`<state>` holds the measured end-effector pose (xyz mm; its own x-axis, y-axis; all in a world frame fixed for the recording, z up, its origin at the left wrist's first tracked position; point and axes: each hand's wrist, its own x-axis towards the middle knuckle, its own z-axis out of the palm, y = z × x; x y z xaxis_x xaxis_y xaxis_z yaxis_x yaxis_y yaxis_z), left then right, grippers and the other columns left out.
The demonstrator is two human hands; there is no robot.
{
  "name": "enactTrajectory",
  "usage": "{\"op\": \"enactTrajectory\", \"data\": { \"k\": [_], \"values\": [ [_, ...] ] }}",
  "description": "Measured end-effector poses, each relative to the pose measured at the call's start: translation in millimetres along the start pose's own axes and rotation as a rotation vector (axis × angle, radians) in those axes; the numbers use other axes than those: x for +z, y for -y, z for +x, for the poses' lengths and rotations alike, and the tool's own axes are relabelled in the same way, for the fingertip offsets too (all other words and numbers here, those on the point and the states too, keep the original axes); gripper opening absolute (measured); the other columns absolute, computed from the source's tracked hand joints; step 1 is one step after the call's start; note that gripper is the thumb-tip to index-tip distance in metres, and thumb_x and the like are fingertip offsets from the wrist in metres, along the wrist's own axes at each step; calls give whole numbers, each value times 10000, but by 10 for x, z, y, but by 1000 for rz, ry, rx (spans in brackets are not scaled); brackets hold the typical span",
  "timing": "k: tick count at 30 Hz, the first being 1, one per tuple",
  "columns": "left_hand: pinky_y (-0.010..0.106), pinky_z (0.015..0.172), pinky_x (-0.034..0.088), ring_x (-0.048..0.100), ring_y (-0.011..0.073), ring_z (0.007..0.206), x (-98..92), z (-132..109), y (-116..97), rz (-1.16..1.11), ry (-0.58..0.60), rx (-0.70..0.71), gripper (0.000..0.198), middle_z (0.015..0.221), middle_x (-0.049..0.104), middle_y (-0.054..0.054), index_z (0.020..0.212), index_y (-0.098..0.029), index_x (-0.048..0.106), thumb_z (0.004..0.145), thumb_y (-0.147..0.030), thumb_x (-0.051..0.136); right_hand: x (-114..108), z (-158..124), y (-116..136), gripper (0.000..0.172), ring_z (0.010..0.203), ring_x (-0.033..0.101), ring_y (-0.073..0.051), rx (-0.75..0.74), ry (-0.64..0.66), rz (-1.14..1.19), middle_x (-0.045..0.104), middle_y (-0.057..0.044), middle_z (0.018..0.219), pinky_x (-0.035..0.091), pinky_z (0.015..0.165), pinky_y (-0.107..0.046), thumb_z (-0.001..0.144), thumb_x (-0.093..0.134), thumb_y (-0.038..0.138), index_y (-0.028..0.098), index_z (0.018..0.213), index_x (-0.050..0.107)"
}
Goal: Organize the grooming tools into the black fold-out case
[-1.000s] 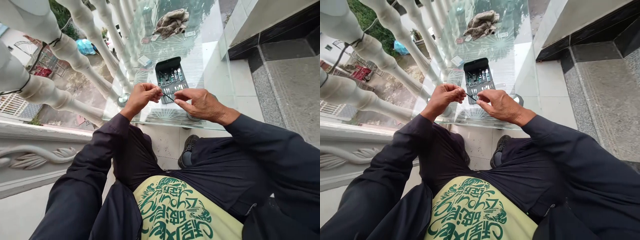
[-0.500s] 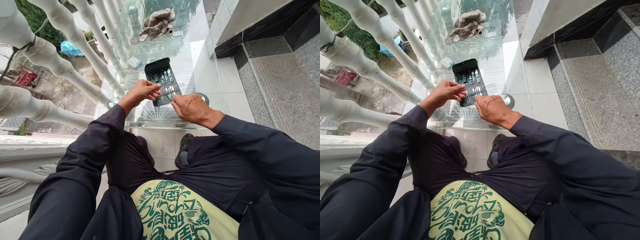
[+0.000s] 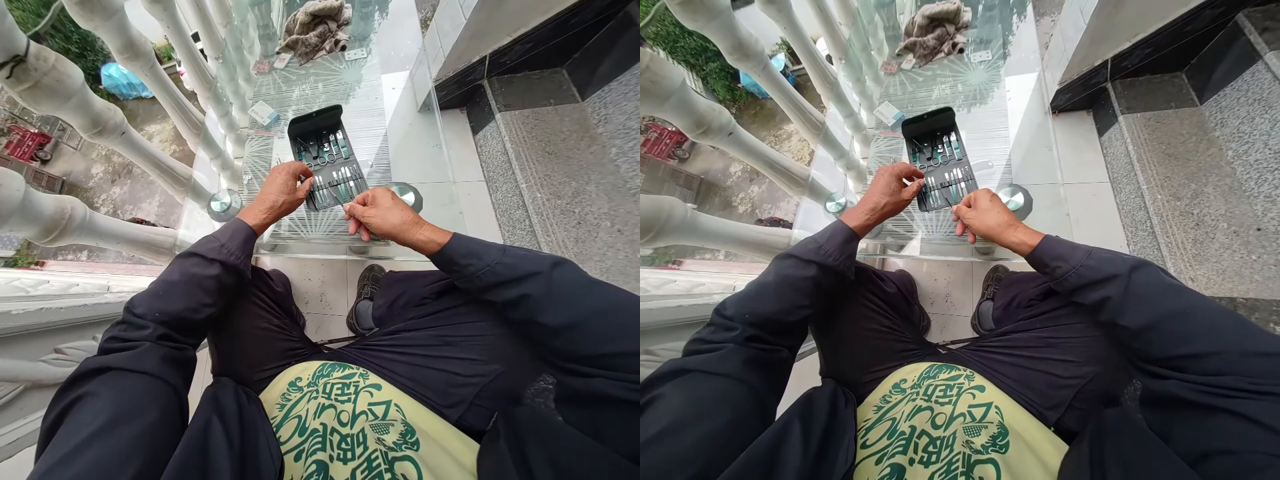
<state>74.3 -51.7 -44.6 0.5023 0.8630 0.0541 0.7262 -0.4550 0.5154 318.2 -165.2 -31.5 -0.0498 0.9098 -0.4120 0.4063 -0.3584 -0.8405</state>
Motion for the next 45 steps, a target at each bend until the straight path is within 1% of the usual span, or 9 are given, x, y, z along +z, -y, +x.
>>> {"op": "enactTrajectory", "data": {
  "k": [7, 14, 21, 25, 27, 31, 35, 39, 45],
  "values": [
    [577, 1341, 622, 778, 378, 1407, 76, 29, 95, 109, 46, 105, 287, 1391, 899, 135, 1348, -263, 962, 1149, -264, 754, 39, 152, -151, 231, 463, 633, -180, 106, 87, 292, 869, -155, 770, 297, 333, -280, 1083, 1014, 278, 197, 986, 821],
    [599, 1342, 621, 768, 399, 1445, 82, 6, 107, 122, 77, 127, 302, 1514, 869, 168, 1392, -254, 960, 1161, -253, 766, 37, 105, -42, 350, 428, 601, -117, 227, 83, 416, 876, -180, 785, 286, 305, -207, 1196, 806, 70, 158, 858, 781],
    [593, 1302, 642, 761, 407, 1421, 87, -22, 73, 112, 66, 125, 304, 1455, 864, 166, 1416, -252, 952, 1158, -279, 793, 82, 213, -70, 366, 407, 610, -124, 203, 55, 430, 896, -194, 824, 291, 304, -228, 1135, 948, 118, 180, 836, 748],
    [600, 1317, 628, 761, 416, 1436, 69, -36, 33, 121, 76, 106, 294, 1506, 858, 182, 1404, -236, 955, 1164, -266, 788, 76, 233, -50, 358, 395, 519, -110, 138, 68, 298, 884, -188, 811, 305, 343, -276, 1141, 933, 206, 194, 834, 749],
    [599, 1328, 624, 763, 421, 1455, 62, -45, 24, 123, 81, 105, 305, 1534, 857, 191, 1412, -227, 958, 1168, -262, 779, 51, 219, -51, 358, 417, 511, -132, 69, 70, 121, 862, -163, 775, 385, 402, -318, 1143, 917, 265, 208, 826, 760],
    [608, 1347, 620, 766, 430, 1483, 77, -54, 49, 113, 74, 128, 343, 1534, 870, 190, 1458, -230, 957, 1169, -287, 781, -37, 205, -171, 350, 690, 739, -259, -242, -79, -403, 837, -104, 798, 560, 668, -385, 1155, 882, 344, 257, 838, 763],
    [599, 1345, 627, 776, 426, 1483, 109, -46, 98, 106, 63, 153, 353, 1510, 880, 181, 1479, -250, 958, 1180, -327, 787, -134, 253, -386, 84, 1022, 813, -336, -545, -181, -799, 880, -123, 1090, 556, 812, -396, 1172, 831, 299, 255, 1104, 851],
    [588, 1347, 627, 784, 426, 1477, 117, -39, 102, 120, 68, 159, 348, 1530, 879, 190, 1468, -237, 962, 1183, -314, 779, -215, 380, -512, 193, 1312, 799, -396, -777, -166, -901, 861, -194, 1391, 663, 989, -472, 1183, 809, 217, 229, 1359, 888],
    [588, 1375, 613, 783, 432, 1521, 92, -56, 58, 149, 91, 144, 367, 1561, 872, 180, 1509, -248, 954, 1200, -313, 769, -281, 656, -633, 334, 1496, 778, -468, -1023, -136, -778, 878, -209, 1542, 665, 1296, -732, 1200, 804, 222, 243, 1516, 908]
  ]
}}
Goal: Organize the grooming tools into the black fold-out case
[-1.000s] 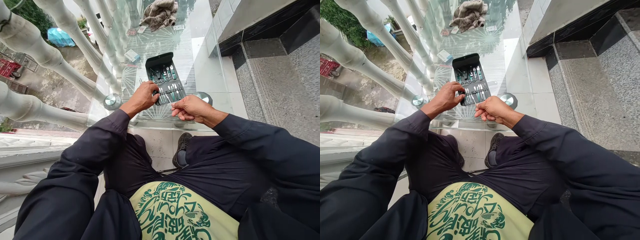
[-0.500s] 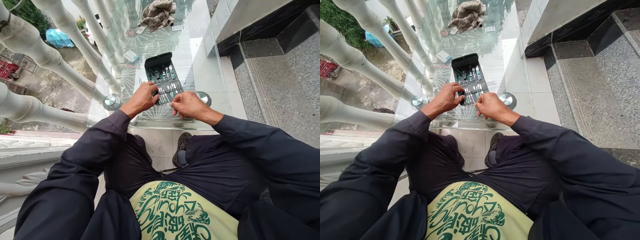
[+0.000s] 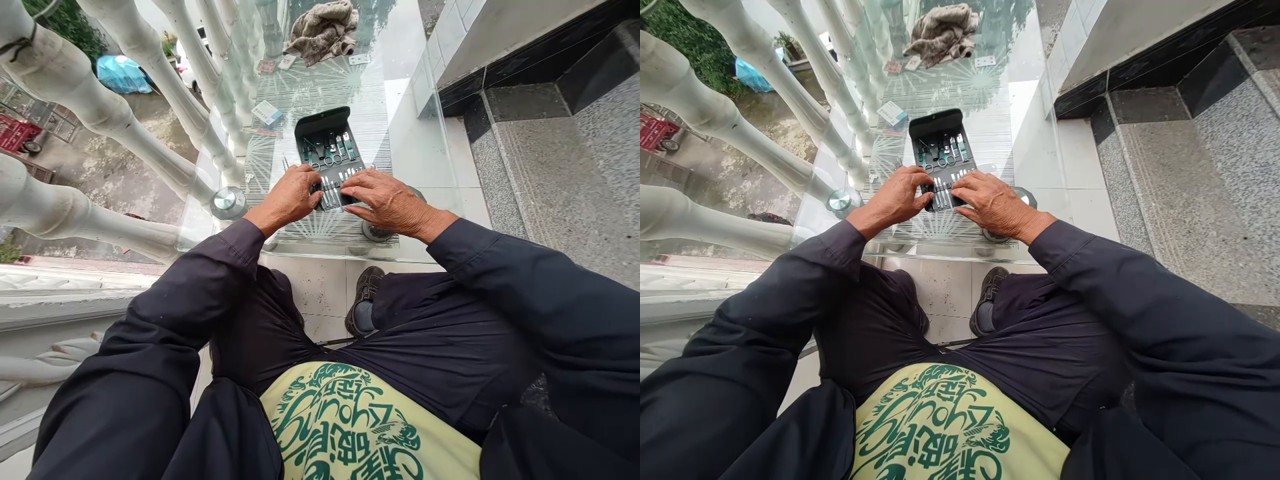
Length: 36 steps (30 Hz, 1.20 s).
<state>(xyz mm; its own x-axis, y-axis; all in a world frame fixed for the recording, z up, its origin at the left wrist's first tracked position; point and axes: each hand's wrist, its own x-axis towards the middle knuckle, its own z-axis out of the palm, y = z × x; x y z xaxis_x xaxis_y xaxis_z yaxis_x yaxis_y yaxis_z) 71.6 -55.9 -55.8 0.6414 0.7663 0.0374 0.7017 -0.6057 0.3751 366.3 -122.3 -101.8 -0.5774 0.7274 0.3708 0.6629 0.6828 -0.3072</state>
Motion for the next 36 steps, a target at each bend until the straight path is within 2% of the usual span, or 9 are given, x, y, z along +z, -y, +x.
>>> {"op": "enactTrajectory", "data": {
  "k": [5, 11, 16, 23, 27, 36],
  "values": [
    [598, 1374, 611, 783, 448, 1533, 25, -6, 39, -13, -5, 22, 373, 1538, 879, 177, 1519, -253, 956, 1208, -327, 764, 80, -39, -50, 393, 1547, 749, -505, -46, -67, 25, 858, -209, 1590, 640, 1331, -836, 1210, 803, 308, 257, 1590, 887],
    [606, 1383, 596, 784, 443, 1520, 48, -1, 63, -28, -9, 42, 377, 1519, 881, 173, 1525, -257, 954, 1212, -333, 759, 93, -30, -42, 328, 1464, 747, -496, -24, -54, 19, 837, -208, 1520, 670, 1267, -829, 1204, 821, 342, 282, 1514, 909],
    [585, 1375, 596, 789, 435, 1502, 18, -4, 18, -13, 1, 28, 331, 1530, 874, 177, 1449, -232, 970, 1209, -306, 755, 154, 3, -58, 272, 1458, 759, -493, -29, -52, 76, 860, -213, 1503, 652, 1291, -830, 1220, 776, 314, 265, 1445, 921],
    [612, 1370, 604, 797, 441, 1467, 30, -1, 22, -11, -5, 36, 319, 1475, 887, 169, 1415, -246, 981, 1200, -293, 751, 153, 33, -31, 292, 1561, 719, -531, 94, -85, 162, 800, -225, 1616, 607, 1354, -851, 1133, 910, 332, 286, 1419, 874],
    [600, 1333, 638, 814, 432, 1435, 12, -2, 23, -8, 1, 53, 293, 1408, 888, 161, 1378, -251, 984, 1198, -297, 757, 168, 51, -63, 267, 1566, 713, -525, 156, -84, 210, 803, -208, 1614, 595, 1371, -853, 1111, 931, 370, 311, 1354, 839],
    [610, 1339, 652, 807, 438, 1478, -11, -18, -33, -12, 6, 26, 249, 1447, 876, 168, 1354, -251, 970, 1195, -295, 783, 166, 128, -96, 252, 1567, 682, -528, 275, -46, 275, 818, -186, 1583, 576, 1369, -883, 1087, 966, 480, 335, 1209, 799]
  ]
}}
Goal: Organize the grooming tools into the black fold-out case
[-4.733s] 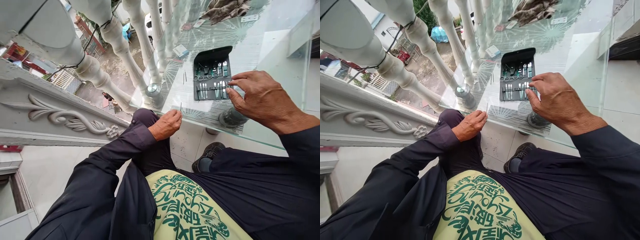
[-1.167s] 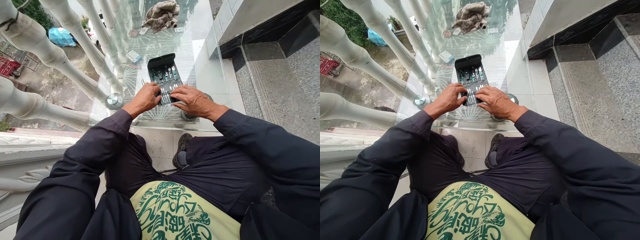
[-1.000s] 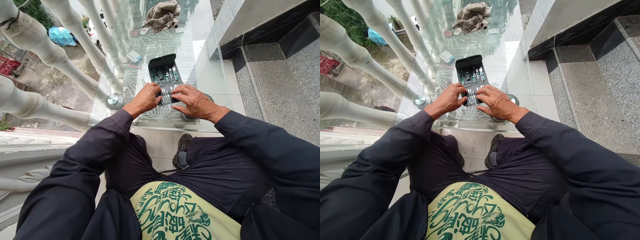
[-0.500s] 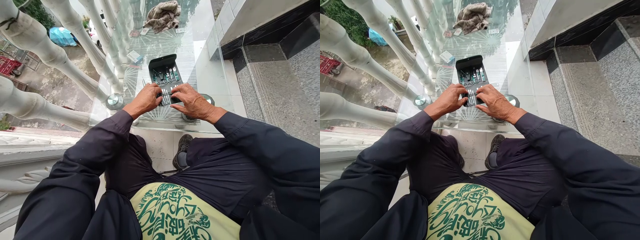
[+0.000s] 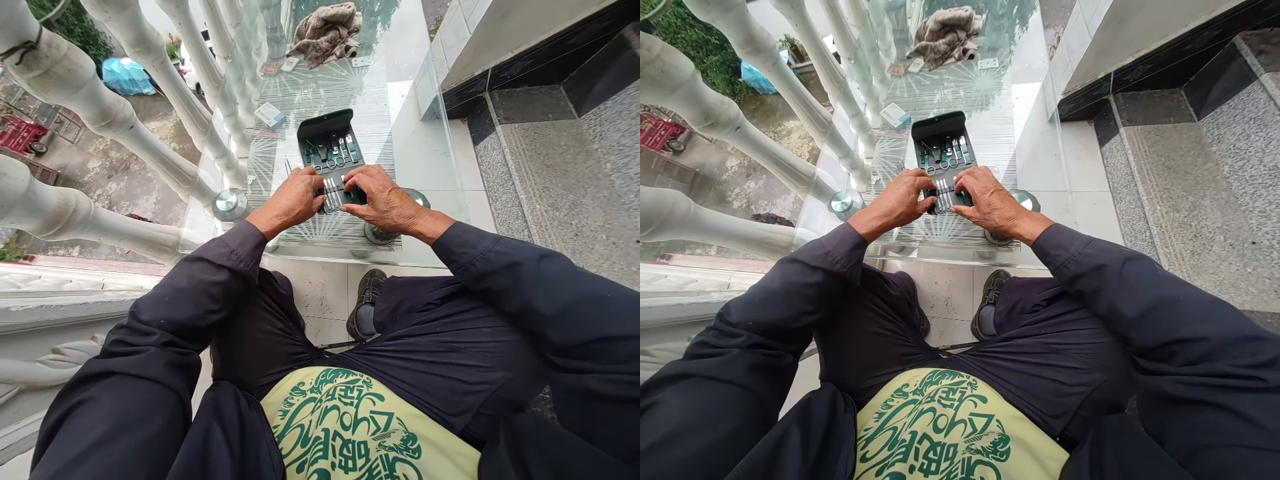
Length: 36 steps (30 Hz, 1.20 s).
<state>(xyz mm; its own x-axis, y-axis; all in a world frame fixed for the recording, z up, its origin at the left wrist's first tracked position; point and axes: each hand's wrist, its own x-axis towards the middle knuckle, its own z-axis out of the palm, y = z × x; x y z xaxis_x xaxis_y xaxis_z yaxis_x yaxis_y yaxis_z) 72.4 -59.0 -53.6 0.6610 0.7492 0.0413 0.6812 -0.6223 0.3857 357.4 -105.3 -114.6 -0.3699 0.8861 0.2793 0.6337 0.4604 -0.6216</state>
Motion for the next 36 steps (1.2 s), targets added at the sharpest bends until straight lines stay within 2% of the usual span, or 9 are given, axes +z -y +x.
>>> {"op": "enactTrajectory", "data": {
  "k": [6, 9, 12, 15, 20, 24, 29, 32, 36],
  "values": [
    [547, 1319, 665, 827, 400, 1456, -112, 28, 20, -82, -5, -86, 244, 1520, 883, 160, 1366, -253, 949, 1136, -286, 874, -50, 46, 38, 320, 1544, 681, -522, 14, 15, 24, 814, -178, 1538, 590, 1350, -834, 1062, 988, 523, 336, 1226, 786],
    [489, 1253, 682, 830, 357, 1394, -347, 80, 164, -161, -161, -282, 263, 1481, 900, 138, 1394, -252, 906, 1136, -295, 876, -214, 29, 86, 277, 1528, 700, -517, -15, -65, 14, 822, -189, 1527, 606, 1331, -809, 1129, 890, 555, 324, 1252, 798],
    [491, 1210, 683, 818, 375, 1347, -552, 165, 344, -225, -295, -486, 94, 1245, 899, 157, 1185, -212, 863, 1108, -264, 879, -393, -2, 68, 195, 1374, 772, -489, -12, -145, -33, 875, -205, 1389, 649, 1254, -790, 1188, 759, 502, 311, 1163, 789],
    [523, 1101, 718, 839, 419, 1237, -562, 278, 497, -310, -236, -616, 165, 962, 822, 140, 1000, -225, 793, 1010, -235, 957, -450, -26, -23, 262, 1228, 806, -481, 38, -156, -66, 887, -198, 1254, 682, 1158, -799, 1200, 706, 543, 325, 1096, 806],
    [550, 1075, 728, 861, 466, 1239, -363, 417, 733, -408, -195, -548, 366, 940, 807, 128, 976, -237, 772, 756, -84, 1021, -403, -60, -104, 304, 1230, 798, -497, 7, -116, -97, 869, -184, 1195, 666, 1178, -828, 1235, 690, 570, 341, 1104, 842],
    [505, 1086, 723, 836, 475, 1376, -361, 395, 901, -405, -253, -499, 385, 1076, 825, 160, 981, -257, 734, 746, -84, 986, -428, -60, -102, 259, 1294, 789, -498, 34, -107, -114, 863, -187, 1243, 649, 1223, -816, 1233, 701, 485, 311, 1168, 882],
    [454, 1192, 680, 755, 510, 1574, -457, 324, 969, -186, -219, -648, 493, 1052, 763, 132, 877, -292, 576, 703, -18, 946, -441, -41, -198, 284, 1310, 787, -501, 36, -135, -118, 854, -173, 1245, 665, 1220, -821, 1229, 710, 489, 329, 1322, 925],
    [396, 1067, 699, 834, 462, 1408, -481, 284, 983, -237, -217, -654, 509, 932, 712, 89, 871, -308, 554, 705, -4, 927, -458, -47, -234, 305, 1269, 791, -492, 2, -157, -119, 850, -173, 1213, 684, 1194, -822, 1242, 677, 512, 327, 1290, 914],
    [334, 716, 639, 821, 317, 877, -520, 215, 958, -446, -263, -664, 456, 701, 620, 1, 920, -303, 628, 727, -8, 917, -465, -48, -234, 300, 1242, 794, -476, 11, -133, -127, 856, -177, 1211, 694, 1186, -798, 1237, 681, 537, 329, 1184, 891]
  ]
}}
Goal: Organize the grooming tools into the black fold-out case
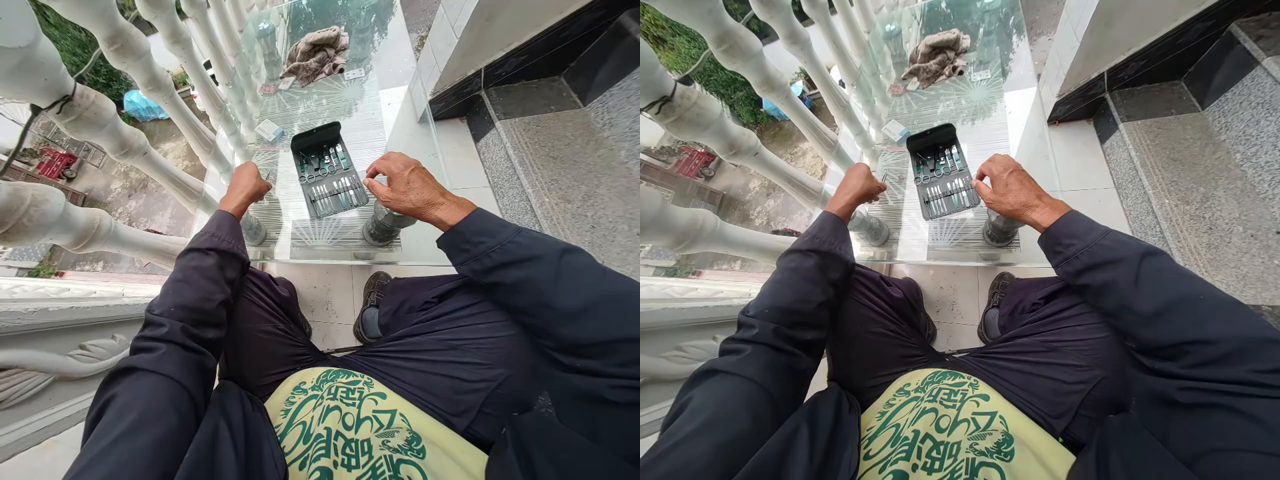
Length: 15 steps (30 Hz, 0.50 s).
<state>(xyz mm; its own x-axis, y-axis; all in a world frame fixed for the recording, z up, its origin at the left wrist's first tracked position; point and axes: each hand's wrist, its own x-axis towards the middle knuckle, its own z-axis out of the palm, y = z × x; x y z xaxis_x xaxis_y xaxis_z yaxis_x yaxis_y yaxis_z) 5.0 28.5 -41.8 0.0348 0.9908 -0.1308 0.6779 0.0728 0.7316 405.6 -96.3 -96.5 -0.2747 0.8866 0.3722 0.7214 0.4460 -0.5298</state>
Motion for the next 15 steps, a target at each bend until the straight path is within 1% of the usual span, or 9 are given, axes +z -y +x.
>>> {"op": "enactTrajectory", "data": {
  "k": [2, 5, 7, 9, 12, 15],
  "values": [
    [335, 646, 595, 741, 270, 715, -31, -66, -40, -4, 1, -66, 443, 626, 587, -26, 920, -295, 653, 731, 3, 921, 30, 5, -1, 324, 1220, 802, -474, 8, -23, -3, 853, -176, 1184, 703, 1166, -793, 1232, 668, 554, 331, 1154, 889],
    [338, 658, 597, 706, 238, 650, -77, -190, -143, -55, 14, -95, 410, 596, 607, -25, 911, -274, 683, 734, -5, 938, 79, 13, -6, 371, 1194, 807, -482, 8, -75, -5, 849, -172, 1141, 703, 1156, -808, 1227, 650, 592, 338, 1194, 919],
    [335, 690, 619, 713, 221, 668, -92, -277, -221, -161, 18, -65, 384, 627, 660, -9, 915, -261, 700, 747, -23, 950, 77, 16, 1, 381, 1206, 810, -485, 9, -77, -3, 858, -168, 1142, 699, 1166, -805, 1228, 650, 607, 350, 1229, 932],
    [337, 748, 652, 733, 201, 717, -85, -362, -292, -261, 32, -38, 347, 709, 737, 16, 931, -248, 712, 793, -51, 963, 45, 18, 25, 371, 1217, 819, -485, 14, -53, -1, 871, -173, 1166, 702, 1167, -795, 1225, 657, 595, 336, 1197, 922],
    [356, 849, 684, 773, 182, 799, -25, -479, -387, -367, 115, -24, 290, 849, 822, 54, 962, -228, 724, 886, -98, 972, -3, 17, 96, 347, 1198, 836, -481, 25, -30, 12, 886, -185, 1194, 714, 1137, -787, 1210, 681, 568, 308, 1099, 884],
    [367, 894, 692, 793, 186, 838, 48, -573, -487, -392, 210, -12, 297, 892, 834, 70, 965, -228, 719, 943, -160, 1007, -20, 22, 220, 366, 1110, 841, -466, 42, -57, 50, 894, -170, 1143, 733, 1050, -778, 1206, 704, 601, 318, 1058, 882]
  ]
}}
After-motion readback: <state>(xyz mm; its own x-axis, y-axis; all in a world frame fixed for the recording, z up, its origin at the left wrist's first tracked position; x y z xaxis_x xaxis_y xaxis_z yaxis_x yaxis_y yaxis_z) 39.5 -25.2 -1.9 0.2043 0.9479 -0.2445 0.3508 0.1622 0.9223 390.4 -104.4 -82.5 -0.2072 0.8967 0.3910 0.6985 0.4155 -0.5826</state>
